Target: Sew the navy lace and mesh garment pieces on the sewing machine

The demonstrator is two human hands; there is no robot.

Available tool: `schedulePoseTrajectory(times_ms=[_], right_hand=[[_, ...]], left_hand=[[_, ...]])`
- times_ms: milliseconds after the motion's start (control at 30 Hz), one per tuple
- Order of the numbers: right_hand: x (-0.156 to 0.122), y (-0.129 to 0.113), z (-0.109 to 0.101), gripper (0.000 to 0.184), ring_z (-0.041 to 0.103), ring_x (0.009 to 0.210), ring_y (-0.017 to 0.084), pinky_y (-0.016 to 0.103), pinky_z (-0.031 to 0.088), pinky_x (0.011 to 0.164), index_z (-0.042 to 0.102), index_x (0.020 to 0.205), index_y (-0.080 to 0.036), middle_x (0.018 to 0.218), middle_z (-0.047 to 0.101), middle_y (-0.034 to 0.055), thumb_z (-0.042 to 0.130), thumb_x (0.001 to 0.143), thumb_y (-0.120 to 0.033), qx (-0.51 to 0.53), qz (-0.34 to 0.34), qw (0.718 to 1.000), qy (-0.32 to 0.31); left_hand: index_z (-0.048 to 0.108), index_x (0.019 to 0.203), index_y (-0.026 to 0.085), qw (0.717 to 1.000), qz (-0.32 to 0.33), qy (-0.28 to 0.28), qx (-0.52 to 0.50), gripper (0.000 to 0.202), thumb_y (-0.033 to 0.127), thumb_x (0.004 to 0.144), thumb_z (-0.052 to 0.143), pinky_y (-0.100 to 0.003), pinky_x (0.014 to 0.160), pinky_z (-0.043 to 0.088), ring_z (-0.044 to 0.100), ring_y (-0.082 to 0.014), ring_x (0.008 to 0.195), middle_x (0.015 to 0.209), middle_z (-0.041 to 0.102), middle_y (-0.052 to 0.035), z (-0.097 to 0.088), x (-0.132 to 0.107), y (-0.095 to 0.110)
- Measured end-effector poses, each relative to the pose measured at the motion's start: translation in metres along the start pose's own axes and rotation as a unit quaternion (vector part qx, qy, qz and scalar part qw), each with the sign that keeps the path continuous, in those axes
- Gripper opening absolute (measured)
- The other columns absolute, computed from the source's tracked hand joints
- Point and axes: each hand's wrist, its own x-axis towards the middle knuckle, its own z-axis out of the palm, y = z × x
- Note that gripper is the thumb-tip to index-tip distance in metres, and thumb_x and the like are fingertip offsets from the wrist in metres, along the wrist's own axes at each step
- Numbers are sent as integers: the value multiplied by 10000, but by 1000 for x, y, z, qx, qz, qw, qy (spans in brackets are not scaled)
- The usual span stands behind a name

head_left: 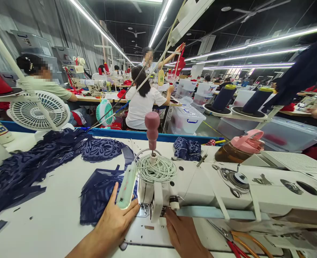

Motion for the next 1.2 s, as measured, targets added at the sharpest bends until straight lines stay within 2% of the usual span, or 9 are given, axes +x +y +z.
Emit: schedulePoseTrajectory(times_ms=[167, 300, 467, 600, 700, 867, 1000, 1100, 1200], right_hand=[[-1, -3, 0, 249, 669, 737, 232, 348, 532, 622, 584, 1169, -181, 867, 693, 80, 394, 1008, -174, -35, -35, 999, 11], [3, -11, -2, 252, 674, 770, 228, 347, 517, 638, 557, 1180, -185, 945, 707, 91, 362, 1020, -187, -46, -56, 996, 44], [7, -14, -2, 234, 634, 659, 194, 316, 469, 569, 576, 1084, -187, 833, 682, 48, 364, 992, -149, -42, -50, 998, 20], [8, -12, 2, 221, 639, 704, 196, 324, 469, 617, 602, 1032, -193, 823, 665, 47, 393, 981, -142, -53, -78, 995, 33], [9, -12, 3, 222, 610, 673, 195, 340, 457, 632, 605, 901, -210, 760, 630, 28, 411, 983, -140, -57, -104, 992, 42], [8, -18, 3, 191, 602, 663, 194, 345, 473, 660, 631, 988, -228, 726, 630, 7, 450, 987, -168, -10, -131, 991, 33], [5, -45, 19, 223, 630, 700, 172, 286, 491, 644, 642, 941, -246, 783, 666, 13, 434, 1015, -273, 145, -38, 988, -37], [5, -79, 42, 270, 638, 707, 175, 264, 517, 643, 631, 918, -234, 799, 669, 22, 512, 969, -471, 300, 82, 948, -71], [9, -107, 62, 388, 642, 756, 211, 305, 537, 694, 585, 970, -224, 843, 669, 36, 667, 824, -574, 388, 178, 902, -60]], left_hand=[[588, 1263, 188, 1000, -20, -5, -12, 450, 14, 870, 453, -507, 971, 542, 677, -248, 1081, 1175, 714, -115, -5, -1, 1], [582, 1264, 214, 998, -48, 5, -41, 412, 44, 912, 450, -469, 997, 523, 679, -213, 1045, 1160, 705, -90, -6, -1, 4], [632, 1082, 192, 991, -122, 2, -60, 205, 141, 968, 469, -344, 839, 560, 664, -205, 956, 1050, 688, -66, 1, -1, 1], [627, 864, 185, 987, -157, 7, -32, 238, 99, 956, 426, -310, 713, 524, 640, -203, 800, 893, 675, -51, 0, -10, -1], [599, 821, 186, 978, -208, 9, -20, 237, 88, 942, 420, -289, 664, 488, 618, -207, 775, 842, 656, -43, -8, -25, 4], [570, 824, 194, 950, -308, 32, -47, 196, 85, 916, 436, -297, 673, 471, 608, -213, 777, 845, 646, -34, -24, -48, 19], [554, 797, 204, 927, -352, 53, -116, 206, 114, 942, 439, -239, 687, 479, 619, -154, 755, 815, 643, 0, -40, -49, 31], [567, 779, 203, 908, -372, 75, -175, 200, 182, 943, 455, -269, 734, 467, 603, -174, 815, 835, 636, -11, -52, -41, 43], [568, 709, 193, 864, -402, 85, -292, 221, 300, 895, 513, -308, 750, 426, 567, -204, 817, 798, 604, -22, -60, -33, 51]])
